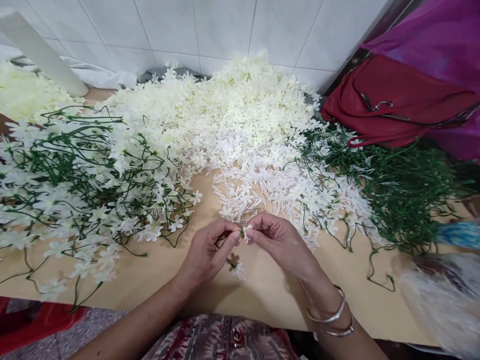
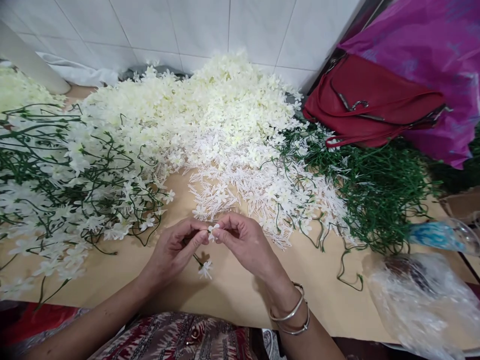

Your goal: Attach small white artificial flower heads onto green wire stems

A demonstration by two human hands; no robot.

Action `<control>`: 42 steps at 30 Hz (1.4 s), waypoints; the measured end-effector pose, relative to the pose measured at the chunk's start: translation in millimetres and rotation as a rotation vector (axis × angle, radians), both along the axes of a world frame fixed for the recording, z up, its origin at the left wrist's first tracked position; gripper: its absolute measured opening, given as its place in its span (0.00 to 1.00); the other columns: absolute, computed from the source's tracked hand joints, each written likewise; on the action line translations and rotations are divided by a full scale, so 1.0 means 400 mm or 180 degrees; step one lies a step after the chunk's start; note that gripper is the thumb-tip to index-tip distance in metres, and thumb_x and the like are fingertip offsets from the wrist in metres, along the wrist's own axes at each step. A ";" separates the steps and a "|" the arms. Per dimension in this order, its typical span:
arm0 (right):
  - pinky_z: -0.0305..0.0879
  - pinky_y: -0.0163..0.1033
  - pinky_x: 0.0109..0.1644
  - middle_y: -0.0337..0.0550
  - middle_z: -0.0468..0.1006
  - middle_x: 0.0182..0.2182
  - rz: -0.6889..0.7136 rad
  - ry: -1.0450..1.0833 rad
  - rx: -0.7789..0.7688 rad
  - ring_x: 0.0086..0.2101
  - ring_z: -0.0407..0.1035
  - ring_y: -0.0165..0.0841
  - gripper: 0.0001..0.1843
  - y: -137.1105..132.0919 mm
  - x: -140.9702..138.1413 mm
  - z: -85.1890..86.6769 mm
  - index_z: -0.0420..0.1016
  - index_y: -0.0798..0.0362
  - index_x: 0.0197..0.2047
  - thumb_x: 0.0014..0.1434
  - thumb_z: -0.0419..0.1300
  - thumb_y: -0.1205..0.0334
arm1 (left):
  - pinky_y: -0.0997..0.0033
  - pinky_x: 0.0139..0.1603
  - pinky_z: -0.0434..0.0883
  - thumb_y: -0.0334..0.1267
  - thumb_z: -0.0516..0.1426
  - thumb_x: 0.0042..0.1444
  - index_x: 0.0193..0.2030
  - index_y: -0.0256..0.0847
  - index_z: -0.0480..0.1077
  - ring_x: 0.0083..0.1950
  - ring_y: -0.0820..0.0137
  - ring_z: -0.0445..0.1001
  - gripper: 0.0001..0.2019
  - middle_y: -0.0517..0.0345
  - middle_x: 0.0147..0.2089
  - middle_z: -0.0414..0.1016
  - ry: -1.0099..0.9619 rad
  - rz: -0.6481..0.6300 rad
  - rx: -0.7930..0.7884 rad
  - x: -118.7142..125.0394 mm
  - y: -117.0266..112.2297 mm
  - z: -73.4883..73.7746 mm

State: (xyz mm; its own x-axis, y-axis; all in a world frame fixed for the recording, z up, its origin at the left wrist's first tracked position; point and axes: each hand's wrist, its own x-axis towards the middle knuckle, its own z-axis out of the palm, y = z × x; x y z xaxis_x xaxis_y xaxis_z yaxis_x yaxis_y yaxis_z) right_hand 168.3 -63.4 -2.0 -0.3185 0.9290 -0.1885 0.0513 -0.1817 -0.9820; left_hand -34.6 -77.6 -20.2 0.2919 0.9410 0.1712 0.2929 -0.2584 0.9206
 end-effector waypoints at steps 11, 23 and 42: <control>0.68 0.38 0.40 0.37 0.77 0.29 -0.0134 0.0081 0.0034 0.32 0.70 0.30 0.09 0.002 -0.019 -0.005 0.77 0.50 0.35 0.65 0.67 0.56 | 0.72 0.41 0.71 0.34 0.57 0.71 0.41 0.41 0.75 0.37 0.71 0.78 0.07 0.58 0.35 0.80 0.0023 -0.0024 -0.0070 -0.003 0.006 -0.001; 0.73 0.42 0.50 0.41 0.83 0.36 -0.0596 0.0453 0.0002 0.38 0.76 0.33 0.18 0.012 -0.001 0.004 0.79 0.49 0.42 0.56 0.74 0.46 | 0.68 0.41 0.75 0.40 0.58 0.71 0.44 0.42 0.74 0.37 0.68 0.79 0.07 0.57 0.35 0.79 -0.0275 0.0355 0.0046 -0.002 -0.013 0.002; 0.68 0.43 0.48 0.40 0.80 0.34 -0.1321 -0.1244 0.1577 0.38 0.73 0.37 0.05 0.007 0.007 0.004 0.77 0.49 0.37 0.66 0.62 0.61 | 0.55 0.66 0.72 0.32 0.52 0.73 0.62 0.43 0.71 0.59 0.59 0.78 0.15 0.46 0.59 0.79 0.1995 0.0453 0.1913 -0.038 0.025 0.010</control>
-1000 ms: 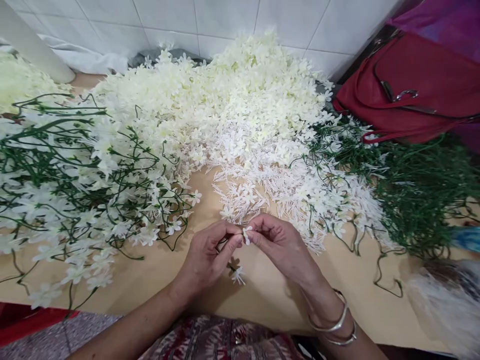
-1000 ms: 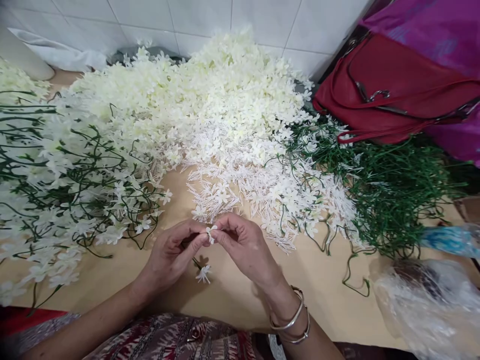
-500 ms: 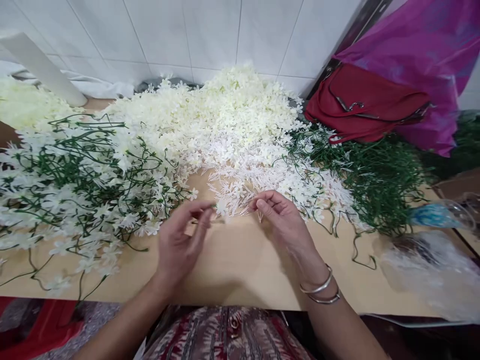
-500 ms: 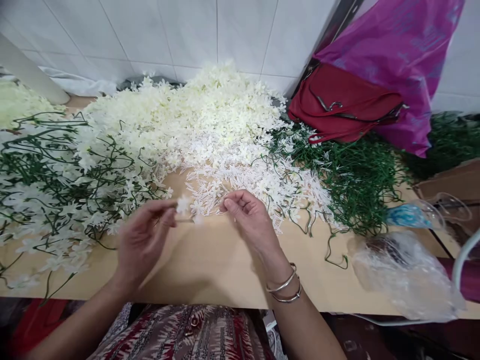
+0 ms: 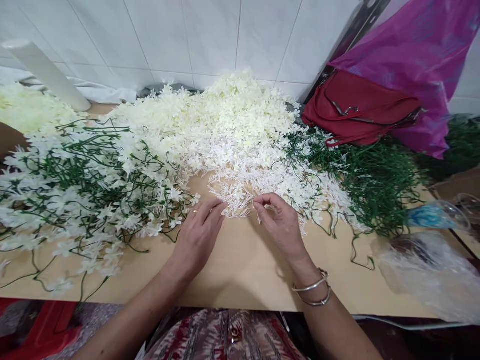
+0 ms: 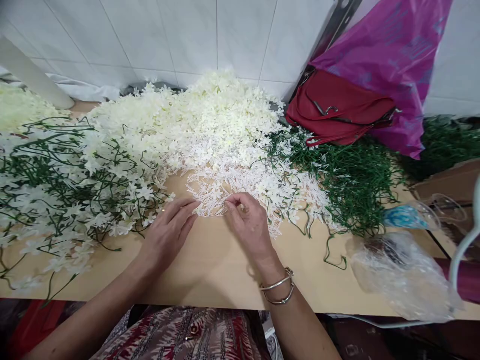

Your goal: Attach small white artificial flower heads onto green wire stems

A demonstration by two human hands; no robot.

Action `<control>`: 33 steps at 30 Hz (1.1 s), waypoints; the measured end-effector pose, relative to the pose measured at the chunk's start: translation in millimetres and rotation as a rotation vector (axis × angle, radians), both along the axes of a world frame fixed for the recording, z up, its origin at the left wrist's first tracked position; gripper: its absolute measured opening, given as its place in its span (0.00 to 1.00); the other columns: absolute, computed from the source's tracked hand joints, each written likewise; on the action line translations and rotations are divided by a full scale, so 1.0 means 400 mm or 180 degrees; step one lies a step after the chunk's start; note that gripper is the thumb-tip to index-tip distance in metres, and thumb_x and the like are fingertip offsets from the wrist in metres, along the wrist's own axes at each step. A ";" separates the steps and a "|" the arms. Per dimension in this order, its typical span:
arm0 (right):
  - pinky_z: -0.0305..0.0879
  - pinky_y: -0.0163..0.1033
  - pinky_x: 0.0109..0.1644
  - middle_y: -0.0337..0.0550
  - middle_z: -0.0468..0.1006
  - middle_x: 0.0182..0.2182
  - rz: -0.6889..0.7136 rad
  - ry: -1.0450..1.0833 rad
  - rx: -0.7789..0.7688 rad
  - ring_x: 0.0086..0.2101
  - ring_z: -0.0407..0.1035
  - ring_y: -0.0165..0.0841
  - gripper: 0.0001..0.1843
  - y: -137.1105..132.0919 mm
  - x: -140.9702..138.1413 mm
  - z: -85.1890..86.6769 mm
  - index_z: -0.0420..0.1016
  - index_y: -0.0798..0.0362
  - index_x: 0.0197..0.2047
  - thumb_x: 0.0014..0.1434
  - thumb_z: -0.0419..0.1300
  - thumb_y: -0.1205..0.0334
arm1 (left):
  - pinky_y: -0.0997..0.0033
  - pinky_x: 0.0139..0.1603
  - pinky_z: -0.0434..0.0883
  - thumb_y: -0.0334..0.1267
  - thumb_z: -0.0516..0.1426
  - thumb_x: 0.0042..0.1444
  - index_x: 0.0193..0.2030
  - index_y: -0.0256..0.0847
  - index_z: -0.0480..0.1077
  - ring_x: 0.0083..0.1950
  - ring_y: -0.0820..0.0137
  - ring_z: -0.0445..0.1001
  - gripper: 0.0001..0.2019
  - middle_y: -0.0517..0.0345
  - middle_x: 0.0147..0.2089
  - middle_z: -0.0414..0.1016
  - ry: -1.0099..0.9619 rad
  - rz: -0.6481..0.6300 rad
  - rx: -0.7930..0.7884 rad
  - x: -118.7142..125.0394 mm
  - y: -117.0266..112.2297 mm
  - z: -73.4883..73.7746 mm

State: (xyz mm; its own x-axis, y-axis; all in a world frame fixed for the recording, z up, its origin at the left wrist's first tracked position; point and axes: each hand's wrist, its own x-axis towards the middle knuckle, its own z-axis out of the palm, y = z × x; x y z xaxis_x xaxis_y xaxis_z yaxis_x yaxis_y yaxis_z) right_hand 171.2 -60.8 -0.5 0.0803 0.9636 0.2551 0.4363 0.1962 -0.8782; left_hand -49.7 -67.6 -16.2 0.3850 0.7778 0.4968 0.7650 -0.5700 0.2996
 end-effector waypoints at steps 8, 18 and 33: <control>0.66 0.43 0.47 0.42 0.81 0.35 -0.0369 -0.0083 0.0030 0.38 0.74 0.38 0.04 0.012 0.059 0.029 0.77 0.49 0.37 0.66 0.63 0.61 | 0.60 0.60 0.72 0.35 0.53 0.73 0.47 0.43 0.77 0.52 0.61 0.79 0.10 0.50 0.49 0.82 -0.0440 -0.0089 -0.0231 -0.010 0.049 -0.031; 0.58 0.45 0.43 0.47 0.79 0.36 0.1301 -0.2831 -0.0109 0.38 0.71 0.41 0.12 0.015 0.075 0.054 0.76 0.52 0.35 0.65 0.58 0.77 | 0.66 0.47 0.79 0.49 0.67 0.61 0.43 0.41 0.78 0.43 0.65 0.85 0.14 0.56 0.39 0.84 -0.3654 -0.0219 -0.2582 0.066 0.040 0.020; 0.72 0.43 0.50 0.41 0.83 0.38 0.0258 0.0279 0.0756 0.41 0.77 0.35 0.06 0.036 -0.024 0.032 0.82 0.48 0.40 0.67 0.64 0.68 | 0.70 0.54 0.78 0.40 0.76 0.49 0.40 0.40 0.81 0.47 0.67 0.86 0.15 0.58 0.44 0.87 -0.5725 -0.0561 -0.3623 0.108 0.082 -0.002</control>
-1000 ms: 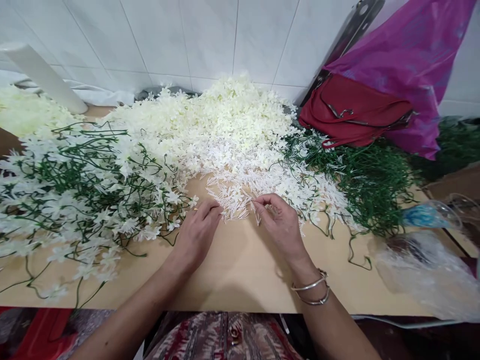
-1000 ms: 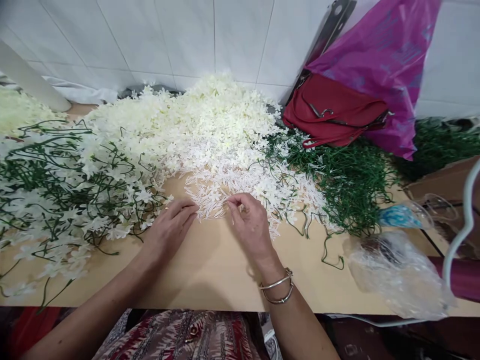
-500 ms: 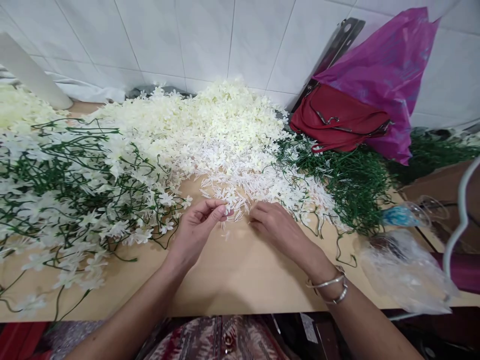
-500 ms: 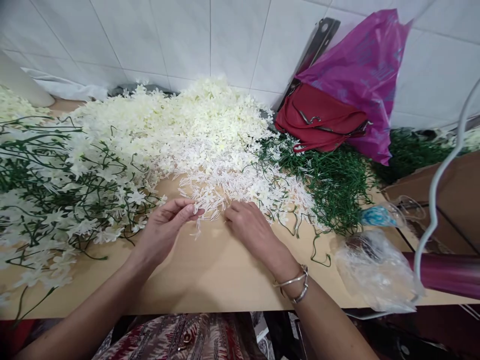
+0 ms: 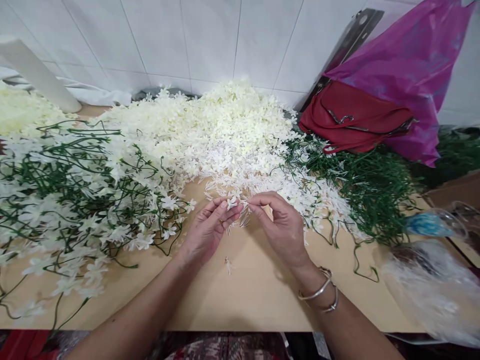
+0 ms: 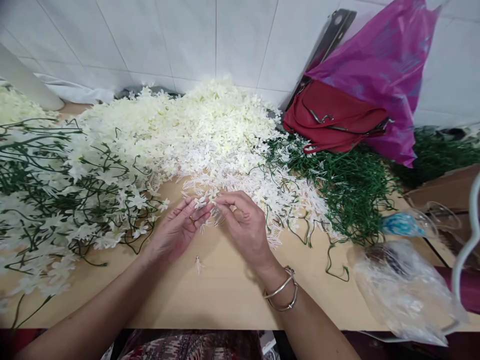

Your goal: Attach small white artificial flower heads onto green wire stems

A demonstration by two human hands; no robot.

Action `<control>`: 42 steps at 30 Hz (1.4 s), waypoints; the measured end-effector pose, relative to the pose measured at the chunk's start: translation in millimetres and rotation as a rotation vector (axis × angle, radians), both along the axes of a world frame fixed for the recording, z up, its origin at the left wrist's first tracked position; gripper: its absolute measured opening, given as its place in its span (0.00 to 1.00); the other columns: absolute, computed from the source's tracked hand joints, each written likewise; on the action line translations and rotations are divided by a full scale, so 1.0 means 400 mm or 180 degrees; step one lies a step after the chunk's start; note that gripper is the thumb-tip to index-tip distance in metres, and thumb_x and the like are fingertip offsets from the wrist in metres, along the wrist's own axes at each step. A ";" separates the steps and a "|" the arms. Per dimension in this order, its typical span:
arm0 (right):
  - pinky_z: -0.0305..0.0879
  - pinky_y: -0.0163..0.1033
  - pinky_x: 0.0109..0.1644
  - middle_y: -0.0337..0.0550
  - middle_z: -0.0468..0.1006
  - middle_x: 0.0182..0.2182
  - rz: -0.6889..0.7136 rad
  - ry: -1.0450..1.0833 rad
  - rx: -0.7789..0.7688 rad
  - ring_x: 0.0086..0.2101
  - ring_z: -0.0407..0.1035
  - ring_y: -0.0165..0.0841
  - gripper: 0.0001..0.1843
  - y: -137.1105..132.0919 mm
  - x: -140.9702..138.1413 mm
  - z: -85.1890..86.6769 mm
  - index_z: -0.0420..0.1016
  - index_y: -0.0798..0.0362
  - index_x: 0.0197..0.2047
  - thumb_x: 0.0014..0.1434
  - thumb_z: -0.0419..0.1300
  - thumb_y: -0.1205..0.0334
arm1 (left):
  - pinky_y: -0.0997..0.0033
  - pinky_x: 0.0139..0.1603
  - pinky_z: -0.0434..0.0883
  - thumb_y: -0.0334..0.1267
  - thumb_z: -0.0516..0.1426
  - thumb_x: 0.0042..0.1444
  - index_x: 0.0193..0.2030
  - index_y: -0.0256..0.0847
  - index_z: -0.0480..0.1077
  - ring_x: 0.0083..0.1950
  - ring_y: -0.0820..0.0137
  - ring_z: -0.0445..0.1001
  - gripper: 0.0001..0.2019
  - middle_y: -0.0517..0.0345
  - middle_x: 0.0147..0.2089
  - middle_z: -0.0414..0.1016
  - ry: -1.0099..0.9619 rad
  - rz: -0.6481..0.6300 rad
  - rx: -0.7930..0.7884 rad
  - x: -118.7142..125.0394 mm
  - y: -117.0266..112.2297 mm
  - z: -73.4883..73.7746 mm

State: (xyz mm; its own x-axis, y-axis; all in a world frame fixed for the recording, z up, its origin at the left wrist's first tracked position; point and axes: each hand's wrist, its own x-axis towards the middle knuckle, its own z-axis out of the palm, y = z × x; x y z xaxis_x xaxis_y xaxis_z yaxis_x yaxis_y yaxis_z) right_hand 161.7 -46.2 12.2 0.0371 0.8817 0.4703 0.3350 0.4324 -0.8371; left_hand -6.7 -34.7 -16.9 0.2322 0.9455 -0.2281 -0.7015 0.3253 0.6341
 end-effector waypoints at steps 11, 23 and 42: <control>0.73 0.42 0.45 0.37 0.81 0.34 -0.0353 -0.0341 0.0017 0.35 0.75 0.33 0.06 -0.027 -0.045 -0.026 0.74 0.48 0.38 0.63 0.65 0.69 | 0.66 0.58 0.78 0.42 0.69 0.62 0.48 0.42 0.81 0.51 0.65 0.85 0.11 0.55 0.47 0.86 0.0543 -0.0207 0.0690 0.012 -0.014 -0.027; 0.71 0.40 0.42 0.34 0.80 0.32 -0.0772 -0.0552 0.0361 0.34 0.74 0.31 0.08 -0.035 -0.049 -0.042 0.73 0.47 0.39 0.62 0.67 0.70 | 0.62 0.63 0.77 0.40 0.62 0.68 0.58 0.44 0.77 0.59 0.61 0.83 0.13 0.52 0.57 0.84 0.1986 0.0223 0.1618 0.027 -0.065 -0.023; 0.71 0.43 0.45 0.37 0.81 0.34 -0.0781 -0.0736 0.0484 0.37 0.77 0.36 0.07 -0.031 -0.062 -0.054 0.74 0.46 0.42 0.64 0.65 0.69 | 0.68 0.51 0.80 0.42 0.68 0.61 0.42 0.41 0.82 0.46 0.64 0.85 0.08 0.55 0.44 0.88 0.1755 0.0456 0.1184 0.009 -0.051 -0.009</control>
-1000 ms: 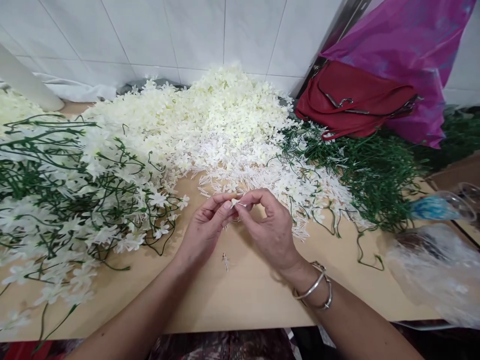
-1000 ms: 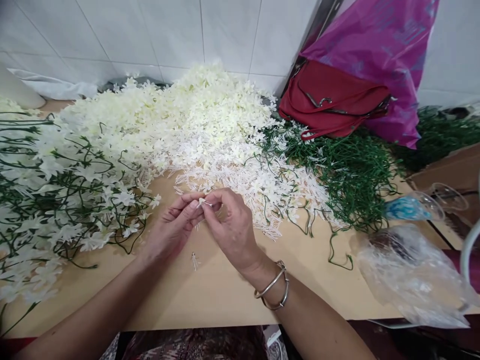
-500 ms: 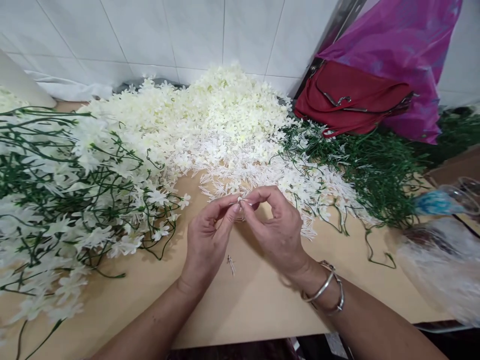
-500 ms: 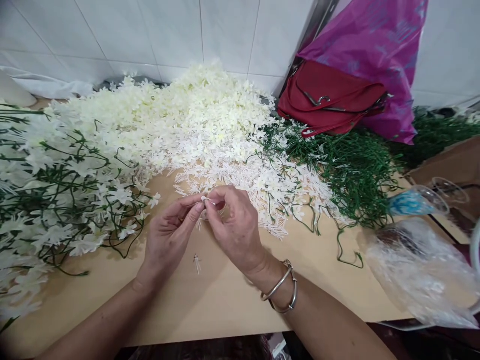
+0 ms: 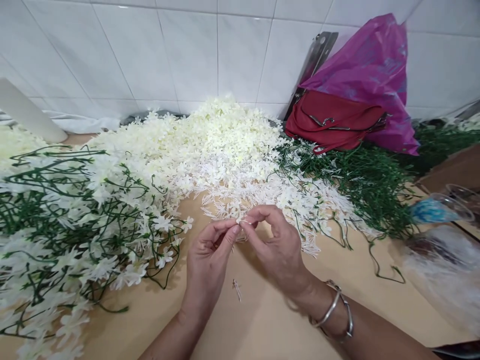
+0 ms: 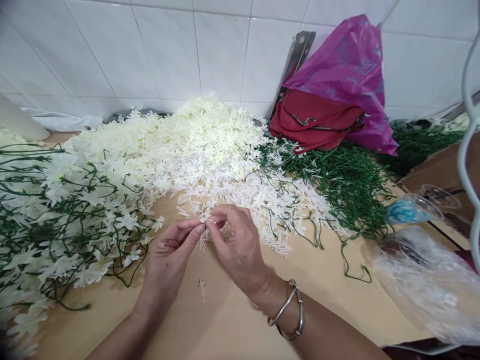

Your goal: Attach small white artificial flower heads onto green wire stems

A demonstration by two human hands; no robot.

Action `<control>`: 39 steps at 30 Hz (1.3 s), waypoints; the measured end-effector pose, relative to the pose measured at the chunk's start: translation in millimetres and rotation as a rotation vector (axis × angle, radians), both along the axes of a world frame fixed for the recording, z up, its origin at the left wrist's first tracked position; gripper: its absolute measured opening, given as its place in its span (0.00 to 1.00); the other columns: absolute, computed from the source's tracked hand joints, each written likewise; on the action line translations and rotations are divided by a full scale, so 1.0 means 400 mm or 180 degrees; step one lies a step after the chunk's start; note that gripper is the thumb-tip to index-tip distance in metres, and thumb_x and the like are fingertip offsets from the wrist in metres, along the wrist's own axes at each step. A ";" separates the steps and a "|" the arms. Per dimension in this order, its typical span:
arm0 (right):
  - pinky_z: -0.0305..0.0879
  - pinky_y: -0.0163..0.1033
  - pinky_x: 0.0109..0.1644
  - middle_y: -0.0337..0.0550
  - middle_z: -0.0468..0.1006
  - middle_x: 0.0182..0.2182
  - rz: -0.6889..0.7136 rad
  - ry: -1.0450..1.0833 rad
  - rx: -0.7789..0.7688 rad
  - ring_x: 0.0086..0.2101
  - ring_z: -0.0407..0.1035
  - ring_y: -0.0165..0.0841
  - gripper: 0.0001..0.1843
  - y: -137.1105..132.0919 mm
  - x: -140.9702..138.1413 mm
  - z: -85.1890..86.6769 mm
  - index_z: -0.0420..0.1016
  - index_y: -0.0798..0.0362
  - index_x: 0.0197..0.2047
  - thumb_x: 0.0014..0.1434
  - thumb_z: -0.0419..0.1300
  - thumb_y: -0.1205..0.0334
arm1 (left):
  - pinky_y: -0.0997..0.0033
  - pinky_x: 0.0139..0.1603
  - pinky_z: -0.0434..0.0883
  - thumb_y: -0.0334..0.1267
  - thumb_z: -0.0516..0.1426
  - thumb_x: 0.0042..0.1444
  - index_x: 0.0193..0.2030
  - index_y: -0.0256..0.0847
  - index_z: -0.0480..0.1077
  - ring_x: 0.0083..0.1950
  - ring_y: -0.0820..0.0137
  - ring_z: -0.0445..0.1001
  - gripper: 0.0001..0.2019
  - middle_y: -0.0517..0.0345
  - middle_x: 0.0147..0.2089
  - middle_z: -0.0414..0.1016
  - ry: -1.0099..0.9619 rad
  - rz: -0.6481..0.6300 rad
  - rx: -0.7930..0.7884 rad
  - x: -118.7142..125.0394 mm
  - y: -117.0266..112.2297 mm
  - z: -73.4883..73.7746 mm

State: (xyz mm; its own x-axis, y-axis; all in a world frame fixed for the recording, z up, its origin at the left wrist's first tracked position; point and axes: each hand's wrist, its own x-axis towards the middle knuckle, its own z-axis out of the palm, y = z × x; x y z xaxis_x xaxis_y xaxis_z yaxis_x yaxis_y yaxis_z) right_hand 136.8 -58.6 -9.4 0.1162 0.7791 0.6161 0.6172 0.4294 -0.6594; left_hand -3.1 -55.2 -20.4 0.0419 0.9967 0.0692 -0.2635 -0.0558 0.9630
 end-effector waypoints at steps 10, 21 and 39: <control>0.71 0.44 0.46 0.37 0.83 0.34 0.0705 0.0265 -0.0218 0.36 0.76 0.35 0.09 0.019 0.049 0.022 0.83 0.45 0.42 0.65 0.65 0.69 | 0.64 0.61 0.77 0.41 0.62 0.68 0.50 0.45 0.81 0.56 0.62 0.82 0.08 0.54 0.53 0.85 0.0771 -0.0001 0.0541 -0.005 -0.022 -0.003; 0.75 0.48 0.54 0.43 0.85 0.44 0.0796 0.0488 -0.0146 0.46 0.80 0.37 0.07 0.022 0.058 0.004 0.80 0.47 0.40 0.67 0.63 0.69 | 0.63 0.62 0.78 0.44 0.60 0.70 0.57 0.47 0.80 0.58 0.60 0.83 0.13 0.53 0.56 0.84 0.0865 -0.0206 0.0404 -0.010 -0.029 -0.006; 0.67 0.44 0.51 0.41 0.75 0.39 -0.0071 0.1181 0.0165 0.43 0.72 0.36 0.04 0.089 0.134 -0.004 0.70 0.48 0.39 0.66 0.62 0.64 | 0.78 0.25 0.67 0.33 0.63 0.64 0.35 0.44 0.72 0.24 0.75 0.72 0.06 0.65 0.26 0.75 0.2338 -0.1781 0.2438 -0.063 -0.087 -0.004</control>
State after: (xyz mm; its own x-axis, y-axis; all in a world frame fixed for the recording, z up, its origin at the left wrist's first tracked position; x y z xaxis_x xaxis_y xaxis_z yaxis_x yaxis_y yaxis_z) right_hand 190.6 -23.1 -11.0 0.3558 0.7427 0.5673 0.3498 0.4571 -0.8177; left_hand -28.4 -89.9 -22.0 0.7341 0.5379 0.4145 0.1645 -0.7330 0.6600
